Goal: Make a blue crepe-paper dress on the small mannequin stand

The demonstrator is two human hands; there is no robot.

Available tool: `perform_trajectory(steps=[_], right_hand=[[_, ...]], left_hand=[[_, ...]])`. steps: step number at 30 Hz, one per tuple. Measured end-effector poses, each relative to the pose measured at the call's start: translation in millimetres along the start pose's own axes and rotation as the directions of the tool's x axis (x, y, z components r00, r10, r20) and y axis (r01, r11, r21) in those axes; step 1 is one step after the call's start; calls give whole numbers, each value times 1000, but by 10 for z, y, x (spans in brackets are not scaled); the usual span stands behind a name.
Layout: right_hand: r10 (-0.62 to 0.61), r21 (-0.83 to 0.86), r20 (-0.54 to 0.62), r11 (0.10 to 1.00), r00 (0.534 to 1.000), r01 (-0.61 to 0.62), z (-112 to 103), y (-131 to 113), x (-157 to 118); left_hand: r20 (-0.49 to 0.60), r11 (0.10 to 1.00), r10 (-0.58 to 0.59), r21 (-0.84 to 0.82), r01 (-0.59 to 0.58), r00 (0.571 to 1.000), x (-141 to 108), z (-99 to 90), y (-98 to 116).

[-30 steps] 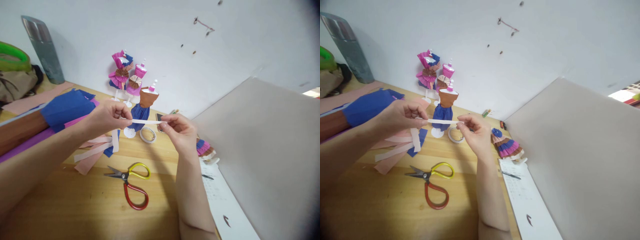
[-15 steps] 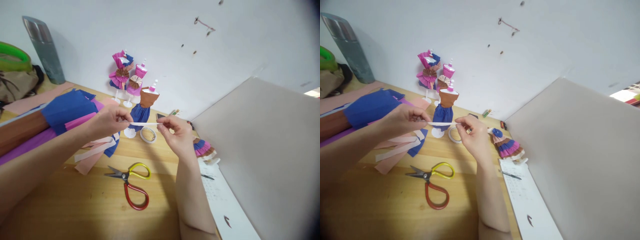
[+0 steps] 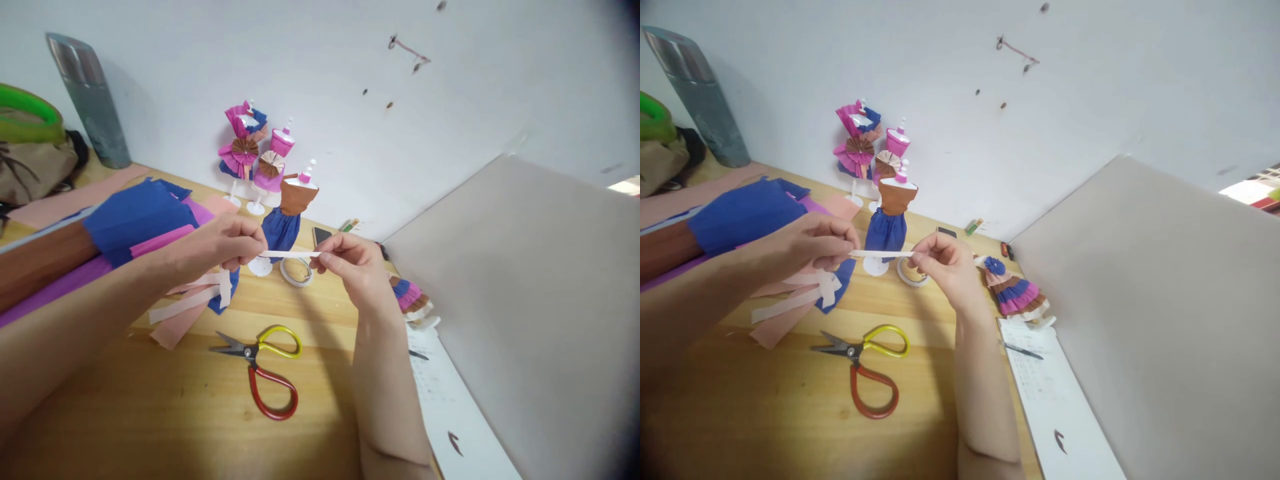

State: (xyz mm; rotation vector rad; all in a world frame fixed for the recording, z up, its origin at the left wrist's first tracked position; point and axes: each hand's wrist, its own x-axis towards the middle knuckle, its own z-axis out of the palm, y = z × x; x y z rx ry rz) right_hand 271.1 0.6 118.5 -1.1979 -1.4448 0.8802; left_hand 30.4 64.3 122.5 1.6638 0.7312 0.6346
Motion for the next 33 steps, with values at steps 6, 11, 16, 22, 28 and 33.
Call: perform_trajectory(steps=[6, 11, 16, 22, 28, 33], right_hand=[[10, 79, 79, 997, 997, -16, -21, 23, -14], [52, 144, 137, 987, 989, -72, -16, 11, -7], [43, 251, 152, 964, 987, -81, 8, 27, 28], [-19, 227, -47, 973, 999, 30, 72, 123, 114], [-155, 79, -244, 981, 957, 179, 100, 297, 289], [-267, 36, -266, 958, 926, 286, 95, 452, 454]], left_hand=[[-56, 996, 48, 83, -43, 997, 26, 10, 6], [-43, 993, 50, 106, -45, 998, 61, -44, -48], [-11, 995, 98, 22, -98, 995, 69, -59, -72], [-187, 962, 224, 200, -187, 956, 117, 28, -82], [-266, 777, 533, 530, -340, 803, 279, 19, -128], [-212, 655, 626, 665, -358, 751, 437, -69, -129]])
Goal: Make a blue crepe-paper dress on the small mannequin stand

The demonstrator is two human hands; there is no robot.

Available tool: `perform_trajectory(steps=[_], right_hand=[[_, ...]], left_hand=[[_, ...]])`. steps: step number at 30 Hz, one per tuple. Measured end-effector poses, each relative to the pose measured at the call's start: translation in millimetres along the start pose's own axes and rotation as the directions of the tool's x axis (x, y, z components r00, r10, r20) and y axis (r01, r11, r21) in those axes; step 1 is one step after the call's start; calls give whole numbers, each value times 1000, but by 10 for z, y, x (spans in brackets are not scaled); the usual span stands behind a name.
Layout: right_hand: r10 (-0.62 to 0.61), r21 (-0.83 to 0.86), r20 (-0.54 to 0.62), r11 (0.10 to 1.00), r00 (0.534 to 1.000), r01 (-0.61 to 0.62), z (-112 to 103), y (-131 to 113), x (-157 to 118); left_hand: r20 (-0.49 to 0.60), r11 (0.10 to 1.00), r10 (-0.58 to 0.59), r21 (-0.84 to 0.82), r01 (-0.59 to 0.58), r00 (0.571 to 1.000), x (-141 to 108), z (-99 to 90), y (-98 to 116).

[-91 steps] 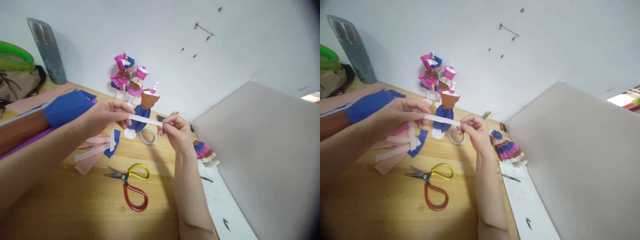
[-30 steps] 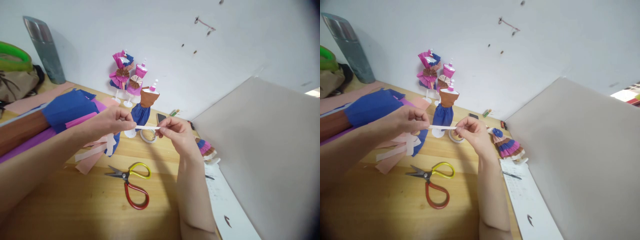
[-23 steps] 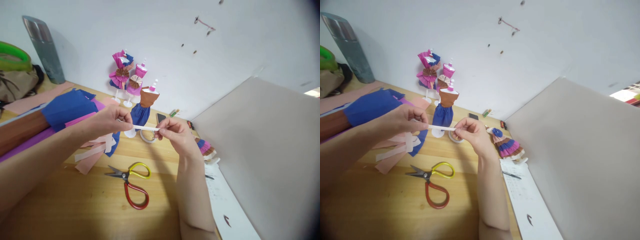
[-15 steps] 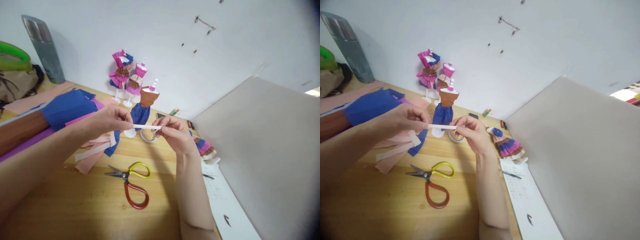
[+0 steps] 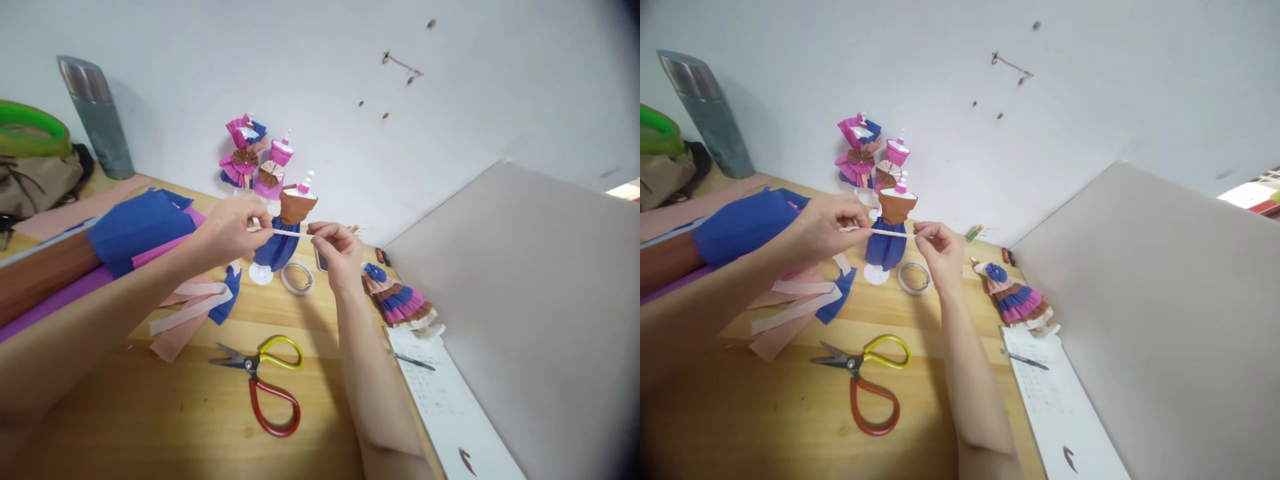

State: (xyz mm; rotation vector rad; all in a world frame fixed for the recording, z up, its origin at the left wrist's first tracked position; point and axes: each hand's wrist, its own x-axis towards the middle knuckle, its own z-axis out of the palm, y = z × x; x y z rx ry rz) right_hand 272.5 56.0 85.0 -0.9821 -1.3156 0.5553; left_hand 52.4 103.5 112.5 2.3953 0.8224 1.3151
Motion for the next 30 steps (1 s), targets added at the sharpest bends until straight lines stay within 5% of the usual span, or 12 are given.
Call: perform_trajectory(steps=[4, 17, 30], right_hand=[[-37, 61, 36, 998, 999, 35, 19, 100, 69], [102, 155, 48, 982, 994, -108, 127, 188, 213], [88, 122, 29, 988, 996, -91, 258, 298, 387]], left_hand=[[3, 999, 50, -21, -50, 999, 59, 33, -72], [94, 968, -98, -222, 117, 991, 146, 11, -125], [90, 934, -160, -308, 180, 983, 271, 90, -217]])
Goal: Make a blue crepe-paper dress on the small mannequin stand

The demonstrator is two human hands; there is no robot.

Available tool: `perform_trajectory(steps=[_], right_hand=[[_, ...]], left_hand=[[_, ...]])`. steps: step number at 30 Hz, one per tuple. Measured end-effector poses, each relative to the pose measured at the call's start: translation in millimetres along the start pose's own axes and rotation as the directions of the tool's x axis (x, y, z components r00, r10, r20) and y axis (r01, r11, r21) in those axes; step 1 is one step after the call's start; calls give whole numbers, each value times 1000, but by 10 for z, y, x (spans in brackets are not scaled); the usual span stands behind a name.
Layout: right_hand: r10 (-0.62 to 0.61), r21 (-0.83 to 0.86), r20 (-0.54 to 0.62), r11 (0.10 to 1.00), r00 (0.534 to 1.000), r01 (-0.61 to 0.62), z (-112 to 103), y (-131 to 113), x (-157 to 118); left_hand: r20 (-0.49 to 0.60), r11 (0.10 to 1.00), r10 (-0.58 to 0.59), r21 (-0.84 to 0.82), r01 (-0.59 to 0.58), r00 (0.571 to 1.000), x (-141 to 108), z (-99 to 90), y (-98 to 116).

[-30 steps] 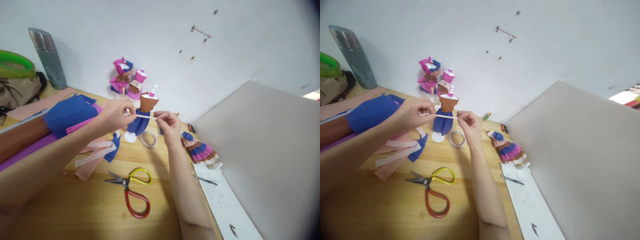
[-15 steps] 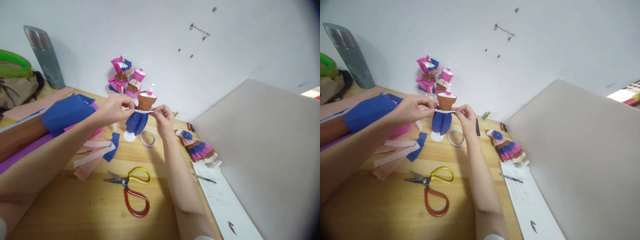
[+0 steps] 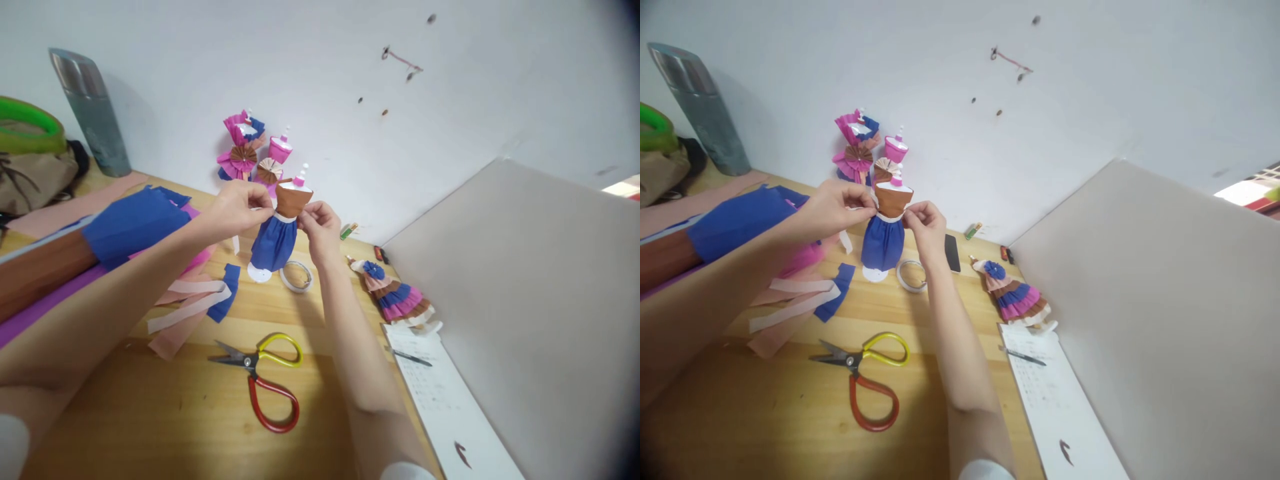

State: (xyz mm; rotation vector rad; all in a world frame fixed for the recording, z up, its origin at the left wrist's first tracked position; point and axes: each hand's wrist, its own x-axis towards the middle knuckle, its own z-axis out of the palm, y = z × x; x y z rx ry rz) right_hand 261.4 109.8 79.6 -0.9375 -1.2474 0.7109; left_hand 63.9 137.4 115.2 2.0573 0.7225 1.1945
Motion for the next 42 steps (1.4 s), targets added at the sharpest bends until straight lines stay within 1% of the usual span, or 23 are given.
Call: perform_trajectory(steps=[8, 12, 17, 21, 24, 28, 33, 38, 42], right_hand=[[55, -30, 20, 998, 998, -55, 8, 22, 82], [47, -51, 38, 998, 998, -45, -3, 54, 118], [38, -49, 43, 998, 998, -36, -1, 69, 137], [32, -73, 63, 997, 998, -27, -3, 33, 160], [33, -94, 110, 995, 993, -22, -4, -30, 176], [42, -107, 200, 994, 979, -21, 5, -106, 188], [44, -94, 282, 995, 958, -18, -16, -122, 239], [95, -75, 386, 995, 918, -71, -54, -161, 319], [161, -92, 446, 987, 881, -134, -47, -207, 356]], left_hand=[[8, 1000, -25, 0, 25, 1000, 94, 7, -78], [22, 999, -47, -16, 48, 999, 124, 6, -60], [35, 998, -48, -40, 50, 998, 147, -10, -16], [78, 997, -52, -48, 55, 996, 176, -40, -13], [91, 998, -37, -41, 41, 995, 194, -59, -47], [100, 998, -22, -64, 28, 995, 203, -67, -117], [127, 995, -18, -92, 30, 992, 205, -88, -144], [163, 989, -28, -141, 51, 986, 189, -110, -102], [164, 993, -31, -110, 49, 986, 167, -113, -74]])
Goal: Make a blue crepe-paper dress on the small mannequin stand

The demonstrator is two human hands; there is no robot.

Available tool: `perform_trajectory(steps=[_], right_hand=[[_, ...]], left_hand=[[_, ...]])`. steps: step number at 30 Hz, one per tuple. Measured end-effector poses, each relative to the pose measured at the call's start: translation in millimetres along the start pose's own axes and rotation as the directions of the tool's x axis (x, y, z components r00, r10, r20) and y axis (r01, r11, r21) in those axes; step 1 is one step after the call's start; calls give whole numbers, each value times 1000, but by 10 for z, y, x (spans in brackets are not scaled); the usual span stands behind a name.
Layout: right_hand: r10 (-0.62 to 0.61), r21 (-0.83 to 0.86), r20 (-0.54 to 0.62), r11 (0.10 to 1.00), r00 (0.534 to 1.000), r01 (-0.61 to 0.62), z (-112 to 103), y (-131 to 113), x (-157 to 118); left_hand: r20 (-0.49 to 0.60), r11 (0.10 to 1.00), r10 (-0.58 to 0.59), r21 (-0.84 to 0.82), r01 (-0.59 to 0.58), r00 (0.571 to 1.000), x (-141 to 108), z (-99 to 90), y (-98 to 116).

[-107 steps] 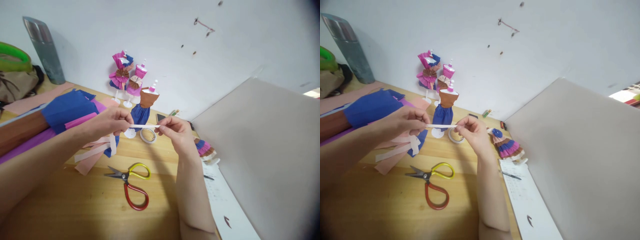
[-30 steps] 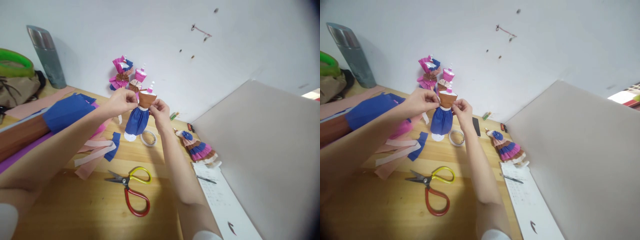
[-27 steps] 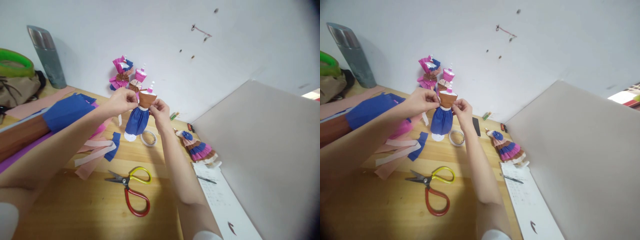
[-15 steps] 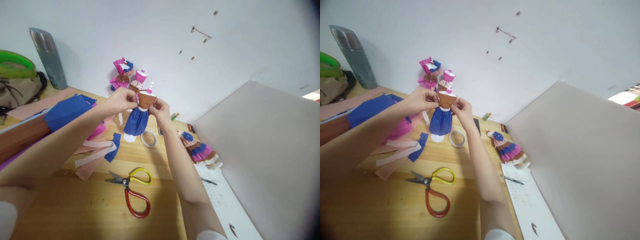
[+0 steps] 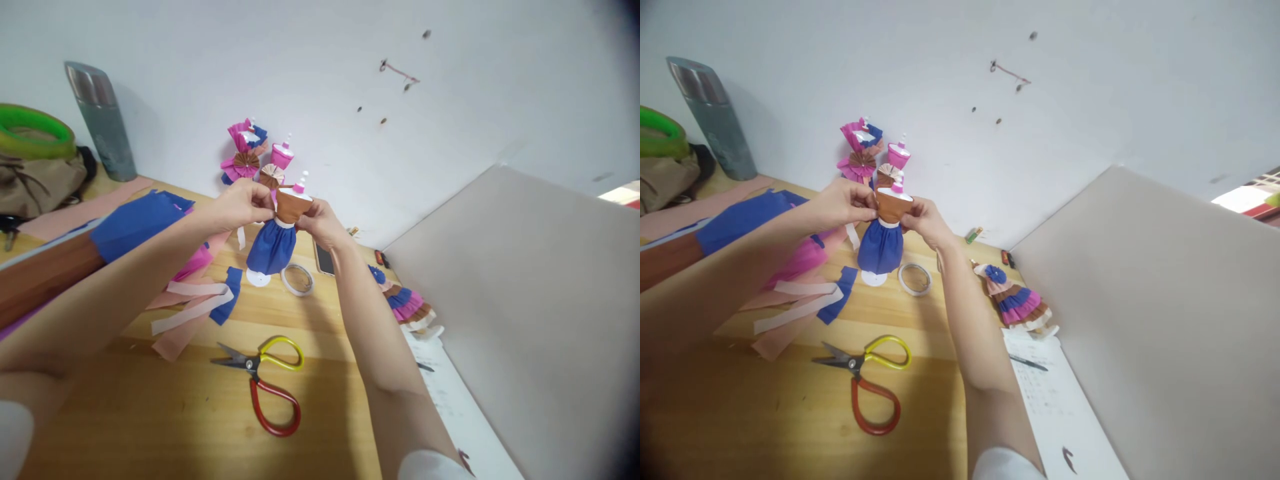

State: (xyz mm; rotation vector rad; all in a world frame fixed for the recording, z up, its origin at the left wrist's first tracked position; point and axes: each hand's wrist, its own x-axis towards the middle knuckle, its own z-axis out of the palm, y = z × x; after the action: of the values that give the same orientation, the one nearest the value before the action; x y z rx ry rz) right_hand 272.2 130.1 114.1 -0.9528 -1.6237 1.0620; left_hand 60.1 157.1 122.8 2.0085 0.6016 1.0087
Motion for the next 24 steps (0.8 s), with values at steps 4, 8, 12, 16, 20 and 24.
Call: perform_trajectory(steps=[4, 8, 12, 16, 20, 24], right_hand=[[23, -9, 31, 1000, 999, -23, -2, -23, 4], [25, 28, 57, 999, 998, -27, 14, -38, -35], [26, 57, 131, 998, 991, -34, 100, -45, -109], [-48, 46, 107, 998, 993, 43, 213, -51, -193], [-100, -56, 41, 993, 994, 103, 272, -34, -292], [-109, -189, -7, 976, 994, 106, 320, -17, -426]], left_hand=[[6, 999, 5, 51, -6, 1000, -27, 3, 34], [22, 998, 6, 61, -8, 1000, -60, 23, 46], [9, 995, 37, 91, -37, 999, -95, 69, 36], [-30, 992, 91, 88, -88, 995, -132, 103, 31], [-14, 992, 105, 65, -104, 994, -157, 105, 31], [-9, 993, 100, 57, -99, 995, -178, 105, 73]])
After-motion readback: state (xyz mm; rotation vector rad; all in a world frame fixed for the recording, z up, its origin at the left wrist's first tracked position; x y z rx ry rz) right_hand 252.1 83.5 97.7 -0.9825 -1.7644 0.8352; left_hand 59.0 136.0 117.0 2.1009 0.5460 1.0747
